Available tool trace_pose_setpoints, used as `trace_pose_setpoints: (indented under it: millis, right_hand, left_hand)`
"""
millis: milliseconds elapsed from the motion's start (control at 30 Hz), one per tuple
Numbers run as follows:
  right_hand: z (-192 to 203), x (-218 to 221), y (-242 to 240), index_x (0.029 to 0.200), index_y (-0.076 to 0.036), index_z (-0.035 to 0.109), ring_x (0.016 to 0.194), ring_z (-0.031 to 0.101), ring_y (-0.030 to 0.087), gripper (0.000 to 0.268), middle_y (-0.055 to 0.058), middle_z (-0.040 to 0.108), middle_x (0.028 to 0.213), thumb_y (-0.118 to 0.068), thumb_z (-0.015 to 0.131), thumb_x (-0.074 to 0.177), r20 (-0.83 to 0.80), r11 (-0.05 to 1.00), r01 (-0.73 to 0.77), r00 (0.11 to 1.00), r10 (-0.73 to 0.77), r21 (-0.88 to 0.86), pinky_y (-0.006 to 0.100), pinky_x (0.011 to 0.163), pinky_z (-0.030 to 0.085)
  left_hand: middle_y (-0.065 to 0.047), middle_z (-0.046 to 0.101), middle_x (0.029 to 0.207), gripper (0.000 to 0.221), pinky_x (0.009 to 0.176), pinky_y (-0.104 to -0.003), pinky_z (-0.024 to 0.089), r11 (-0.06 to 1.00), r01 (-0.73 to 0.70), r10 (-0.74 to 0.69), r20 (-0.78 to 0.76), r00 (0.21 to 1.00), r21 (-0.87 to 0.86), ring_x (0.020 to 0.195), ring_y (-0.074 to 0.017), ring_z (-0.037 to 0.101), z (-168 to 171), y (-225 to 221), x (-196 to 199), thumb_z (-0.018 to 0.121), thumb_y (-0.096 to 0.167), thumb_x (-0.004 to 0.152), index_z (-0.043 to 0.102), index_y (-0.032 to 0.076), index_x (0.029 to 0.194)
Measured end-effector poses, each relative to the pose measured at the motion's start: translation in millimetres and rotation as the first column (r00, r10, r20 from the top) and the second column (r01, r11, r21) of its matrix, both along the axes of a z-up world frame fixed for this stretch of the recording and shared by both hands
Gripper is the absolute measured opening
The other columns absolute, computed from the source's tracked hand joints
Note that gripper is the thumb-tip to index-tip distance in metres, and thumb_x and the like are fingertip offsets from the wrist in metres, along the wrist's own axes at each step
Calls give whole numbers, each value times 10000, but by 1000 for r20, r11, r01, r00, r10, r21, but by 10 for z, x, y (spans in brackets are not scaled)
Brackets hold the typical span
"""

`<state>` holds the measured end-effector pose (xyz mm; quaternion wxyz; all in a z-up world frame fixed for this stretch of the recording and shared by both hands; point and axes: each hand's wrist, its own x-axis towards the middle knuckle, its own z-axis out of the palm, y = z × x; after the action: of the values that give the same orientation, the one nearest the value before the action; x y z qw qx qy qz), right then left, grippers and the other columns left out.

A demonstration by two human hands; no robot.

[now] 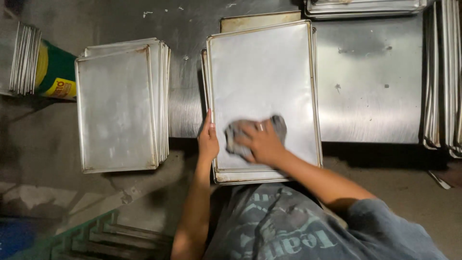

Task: Wiping down and stacking metal baking trays in a bakery.

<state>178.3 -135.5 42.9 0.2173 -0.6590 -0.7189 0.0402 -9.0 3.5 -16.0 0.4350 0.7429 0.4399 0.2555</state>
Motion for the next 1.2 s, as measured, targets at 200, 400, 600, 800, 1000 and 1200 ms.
trace_pose_setpoints:
  millis: [200, 400, 600, 800, 1000, 1200]
  right_hand:
    - [-188, 261, -413, 1230, -298, 705, 1326, 482, 350, 647, 54, 508, 1483, -398, 810, 600, -119, 955, -268, 960, 253, -129, 637, 992, 345]
    - [-388, 1799, 1097, 1303, -374, 698, 1225, 536, 359, 624, 57, 555, 1481, -353, 823, 692, 229, 994, 49, 971, -70, 94, 550, 937, 428]
    - [-349, 2381, 1353, 1250, -244, 757, 1290, 451, 426, 537, 63, 555, 1482, -371, 876, 742, 64, 879, 389, 905, -420, 274, 594, 992, 381]
    - [-71, 1316, 39, 1147, -249, 756, 1258, 484, 442, 524, 54, 544, 1475, -317, 846, 636, 27, 893, 444, 894, -447, 68, 588, 955, 389]
    - [203, 122, -1295, 1146, -262, 733, 1165, 531, 383, 580, 70, 529, 1467, -292, 849, 578, -22, 919, 392, 919, -393, -36, 565, 922, 406]
    - [76, 125, -1815, 1244, -163, 578, 1120, 597, 303, 707, 76, 658, 1278, -328, 858, 616, -545, 813, 565, 642, -539, -140, 433, 906, 462]
  left_hand:
    - [-132, 484, 1587, 474, 1156, -352, 396, 999, 40, -40, 10, 999, 10, 1464, -300, 478, 39, 6, -19, 379, 186, 1103, 407, 132, 1573]
    - [-147, 484, 1593, 477, 1162, -384, 391, 997, 70, -69, -28, 997, 35, 1463, -320, 473, 36, 13, -13, 373, 186, 1106, 393, 128, 1580]
    - [-103, 556, 1501, 497, 998, -398, 508, 980, -123, 65, -335, 940, -155, 1221, -308, 648, 561, -112, 187, 380, 250, 1088, 361, 362, 1572]
    - [-176, 644, 1386, 517, 899, -455, 541, 995, -32, 48, -188, 981, 90, 1156, -394, 666, 144, -50, 50, 422, 195, 1073, 379, 350, 1564]
    - [-189, 673, 1305, 543, 893, -487, 534, 998, -56, 64, -266, 962, 38, 1086, -431, 680, 157, -36, 41, 440, 204, 1068, 370, 368, 1581]
    - [-201, 629, 1379, 518, 1087, -462, 446, 967, 58, -45, -58, 997, 246, 1235, -383, 601, -350, 153, -106, 479, 165, 1069, 440, 285, 1571]
